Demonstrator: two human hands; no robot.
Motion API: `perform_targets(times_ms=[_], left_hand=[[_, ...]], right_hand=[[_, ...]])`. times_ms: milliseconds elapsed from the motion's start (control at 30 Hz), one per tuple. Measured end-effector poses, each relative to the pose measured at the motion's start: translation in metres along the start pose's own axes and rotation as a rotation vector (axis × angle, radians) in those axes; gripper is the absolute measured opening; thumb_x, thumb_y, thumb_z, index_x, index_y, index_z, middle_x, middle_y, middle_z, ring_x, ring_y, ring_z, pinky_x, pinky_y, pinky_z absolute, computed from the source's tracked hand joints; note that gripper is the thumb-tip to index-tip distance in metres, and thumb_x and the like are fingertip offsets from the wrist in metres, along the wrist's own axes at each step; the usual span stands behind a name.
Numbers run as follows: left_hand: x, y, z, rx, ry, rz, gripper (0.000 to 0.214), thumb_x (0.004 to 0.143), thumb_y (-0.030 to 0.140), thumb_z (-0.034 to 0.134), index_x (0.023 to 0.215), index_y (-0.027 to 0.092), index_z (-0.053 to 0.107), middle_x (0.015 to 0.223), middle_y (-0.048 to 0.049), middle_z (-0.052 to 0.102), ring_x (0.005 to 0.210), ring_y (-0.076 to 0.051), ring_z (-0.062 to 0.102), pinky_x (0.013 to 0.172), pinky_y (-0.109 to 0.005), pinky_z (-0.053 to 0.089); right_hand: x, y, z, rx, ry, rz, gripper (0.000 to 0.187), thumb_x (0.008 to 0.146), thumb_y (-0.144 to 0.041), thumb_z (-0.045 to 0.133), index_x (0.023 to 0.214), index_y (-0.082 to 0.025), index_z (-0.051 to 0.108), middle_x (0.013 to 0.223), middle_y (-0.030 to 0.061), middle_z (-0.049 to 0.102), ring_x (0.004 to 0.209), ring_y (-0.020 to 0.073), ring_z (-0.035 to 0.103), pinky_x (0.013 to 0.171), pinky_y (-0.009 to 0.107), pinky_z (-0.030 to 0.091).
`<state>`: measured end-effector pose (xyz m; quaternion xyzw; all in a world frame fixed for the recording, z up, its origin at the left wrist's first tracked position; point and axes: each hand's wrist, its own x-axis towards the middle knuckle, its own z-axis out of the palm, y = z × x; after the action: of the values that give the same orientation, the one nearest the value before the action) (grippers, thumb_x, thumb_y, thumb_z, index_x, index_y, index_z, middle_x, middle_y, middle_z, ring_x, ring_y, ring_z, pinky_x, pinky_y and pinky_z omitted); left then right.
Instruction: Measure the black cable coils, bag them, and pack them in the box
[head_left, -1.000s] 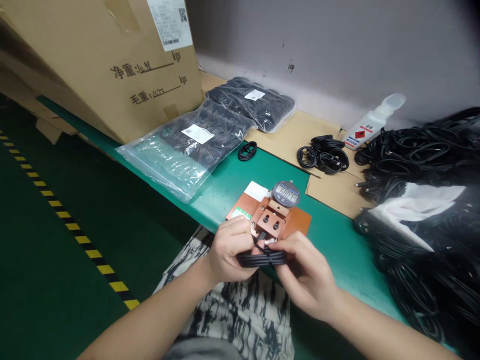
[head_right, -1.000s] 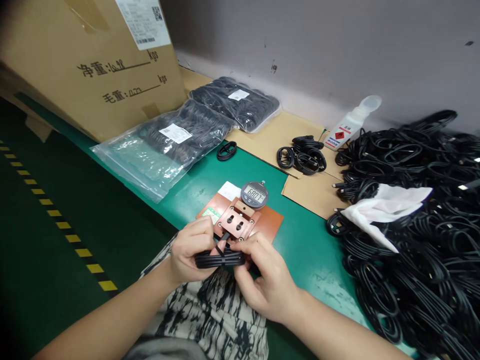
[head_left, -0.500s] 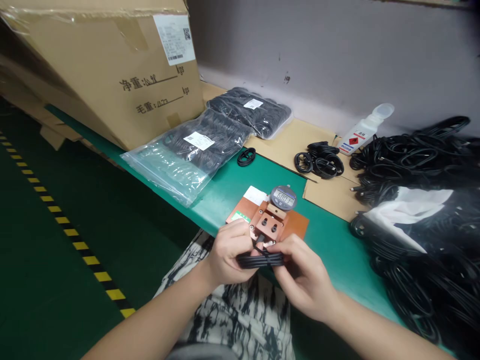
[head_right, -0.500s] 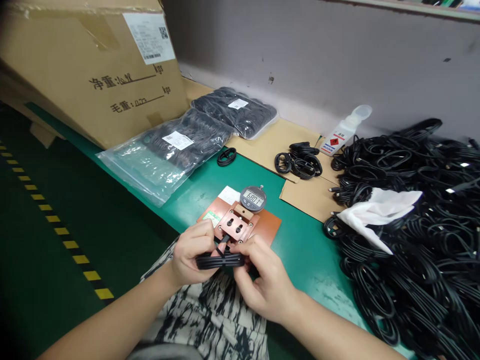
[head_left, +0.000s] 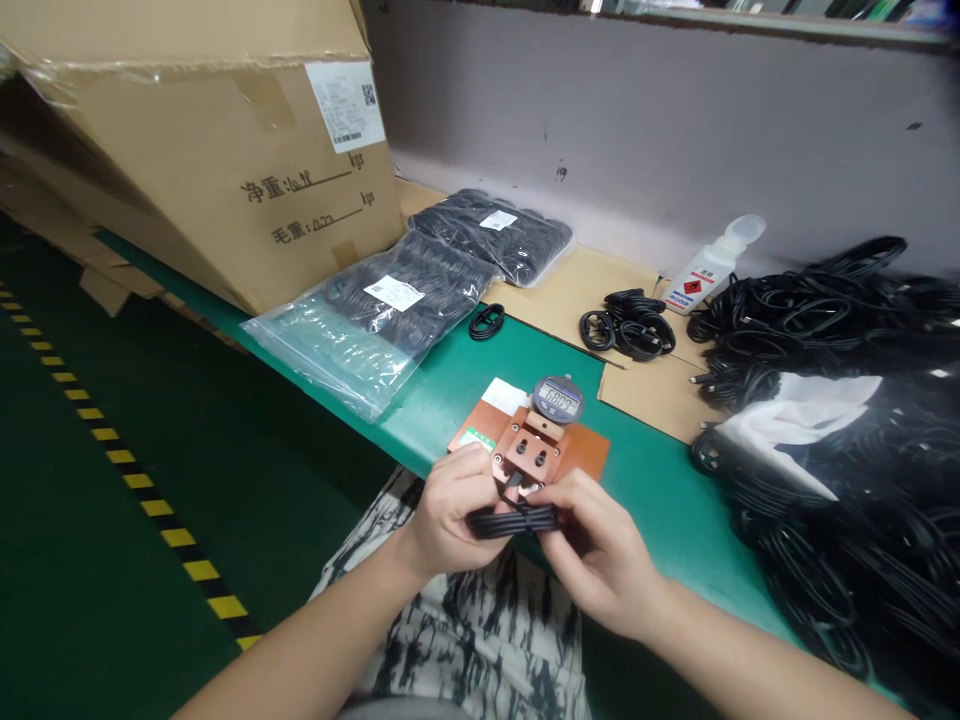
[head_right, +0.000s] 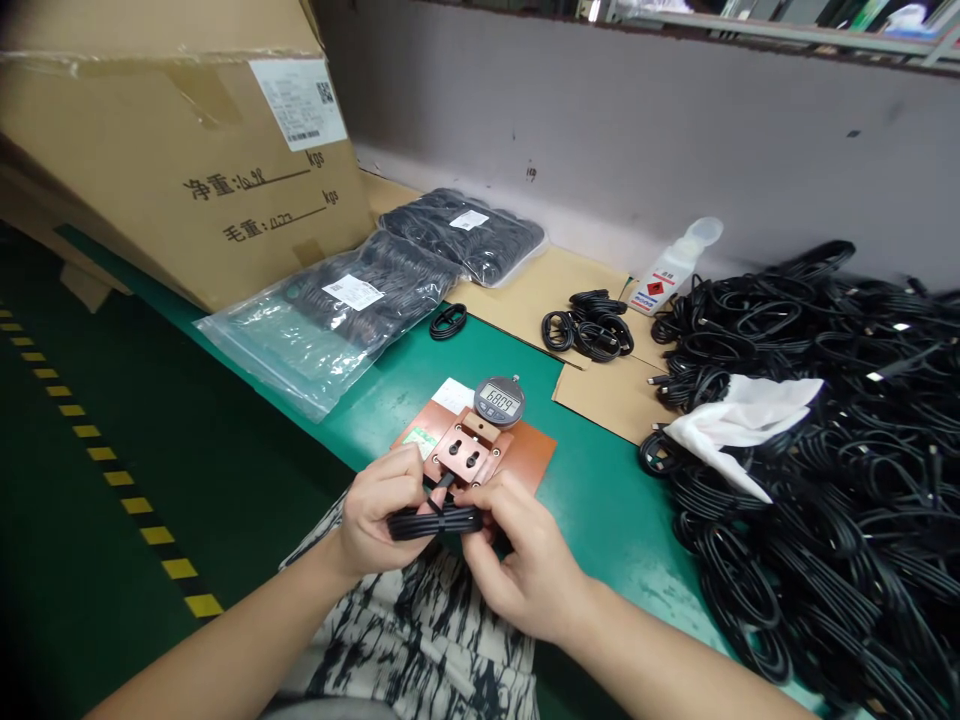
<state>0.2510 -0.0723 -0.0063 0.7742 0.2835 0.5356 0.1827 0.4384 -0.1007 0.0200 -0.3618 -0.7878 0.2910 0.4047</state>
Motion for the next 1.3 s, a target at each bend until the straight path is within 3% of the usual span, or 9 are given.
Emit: perform_targets(times_ms=[300,900,1100,1300], left_hand=[[-0.007,0.000,-0.001,-0.010,0.019,0.018,0.034,0.070,0.003,0.058,0.059,0.022,0.031,0.059,0.0044,0.030,0.054,-0.013,0.034,0.051,-0.028,0.028],[-0.009,0.000,0.003,-0.016,0.065,-0.012,0.035,0.068,-0.003,0.059,0.061,0.021,0.034,0.063,0.0035,0.032,0.058,-0.012,0.035,0.053,-0.028,0.032],[0.000,0.005,0.001,0.010,0.031,-0.026,0.037,0.071,-0.002,0.059,0.060,0.021,0.031,0.062,0.0045,0.029,0.055,-0.011,0.032,0.051,-0.027,0.025],[0.001,0.007,-0.001,0.009,-0.012,-0.071,0.036,0.073,0.002,0.060,0.059,0.021,0.033,0.062,0.0041,0.033,0.056,-0.012,0.040,0.053,-0.026,0.034]], right_hand=[[0.000,0.000,0.000,0.026,-0.070,-0.010,0.021,0.085,-0.007,0.050,0.102,-0.017,0.056,0.079,0.0044,0.056,0.066,0.0162,0.054,0.056,0.028,0.044],[-0.002,0.005,0.001,0.029,-0.034,0.010,0.027,0.087,-0.006,0.050,0.109,-0.019,0.055,0.083,0.0036,0.057,0.070,0.0158,0.054,0.061,0.028,0.045],[-0.009,0.008,0.007,0.188,0.006,0.175,0.026,0.089,-0.010,0.049,0.110,-0.024,0.046,0.078,-0.0023,0.047,0.062,0.0118,0.049,0.055,0.023,0.043],[-0.010,0.008,0.009,0.252,0.014,0.219,0.024,0.089,-0.010,0.049,0.105,-0.027,0.043,0.076,-0.0046,0.044,0.060,0.0101,0.048,0.054,0.021,0.042]])
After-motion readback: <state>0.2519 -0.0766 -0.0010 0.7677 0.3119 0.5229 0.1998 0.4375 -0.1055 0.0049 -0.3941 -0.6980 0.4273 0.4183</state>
